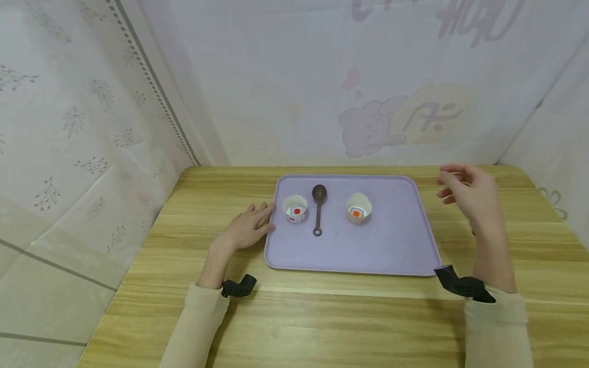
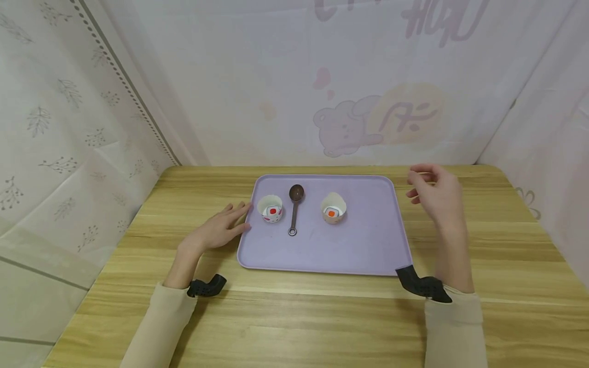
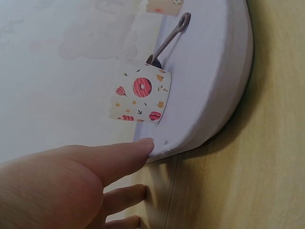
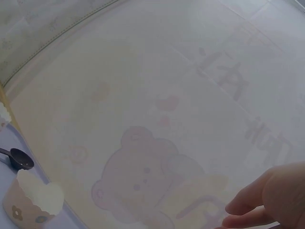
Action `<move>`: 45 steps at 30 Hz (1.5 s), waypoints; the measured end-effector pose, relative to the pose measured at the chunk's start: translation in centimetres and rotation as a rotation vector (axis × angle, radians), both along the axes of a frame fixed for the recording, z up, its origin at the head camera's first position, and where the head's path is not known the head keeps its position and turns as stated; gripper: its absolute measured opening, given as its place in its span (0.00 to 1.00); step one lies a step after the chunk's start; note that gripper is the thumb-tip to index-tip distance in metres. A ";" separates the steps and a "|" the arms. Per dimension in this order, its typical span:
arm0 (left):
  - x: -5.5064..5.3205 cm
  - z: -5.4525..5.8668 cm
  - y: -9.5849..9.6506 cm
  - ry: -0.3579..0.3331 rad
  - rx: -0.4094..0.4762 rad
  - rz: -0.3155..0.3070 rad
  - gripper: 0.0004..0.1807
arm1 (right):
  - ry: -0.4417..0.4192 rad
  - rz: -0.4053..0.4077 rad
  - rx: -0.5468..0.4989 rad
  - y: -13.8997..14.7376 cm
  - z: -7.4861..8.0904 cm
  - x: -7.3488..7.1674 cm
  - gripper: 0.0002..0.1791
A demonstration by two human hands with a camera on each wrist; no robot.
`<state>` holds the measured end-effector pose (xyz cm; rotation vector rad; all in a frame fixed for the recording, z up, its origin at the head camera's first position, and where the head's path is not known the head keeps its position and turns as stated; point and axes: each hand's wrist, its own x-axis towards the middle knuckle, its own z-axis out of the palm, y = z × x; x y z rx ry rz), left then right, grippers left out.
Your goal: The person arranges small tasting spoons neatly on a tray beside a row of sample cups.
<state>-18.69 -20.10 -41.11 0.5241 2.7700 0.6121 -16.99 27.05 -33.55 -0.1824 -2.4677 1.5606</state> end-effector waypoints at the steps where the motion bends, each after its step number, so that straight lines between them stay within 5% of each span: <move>1: 0.0 0.0 0.0 0.000 0.000 0.001 0.34 | -0.001 -0.007 0.007 0.1 0.0 0.1 0.10; 45: 0.1 0.0 0.0 0.007 -0.013 -0.005 0.34 | -0.073 -0.090 -0.075 4.2 -0.7 0.8 0.04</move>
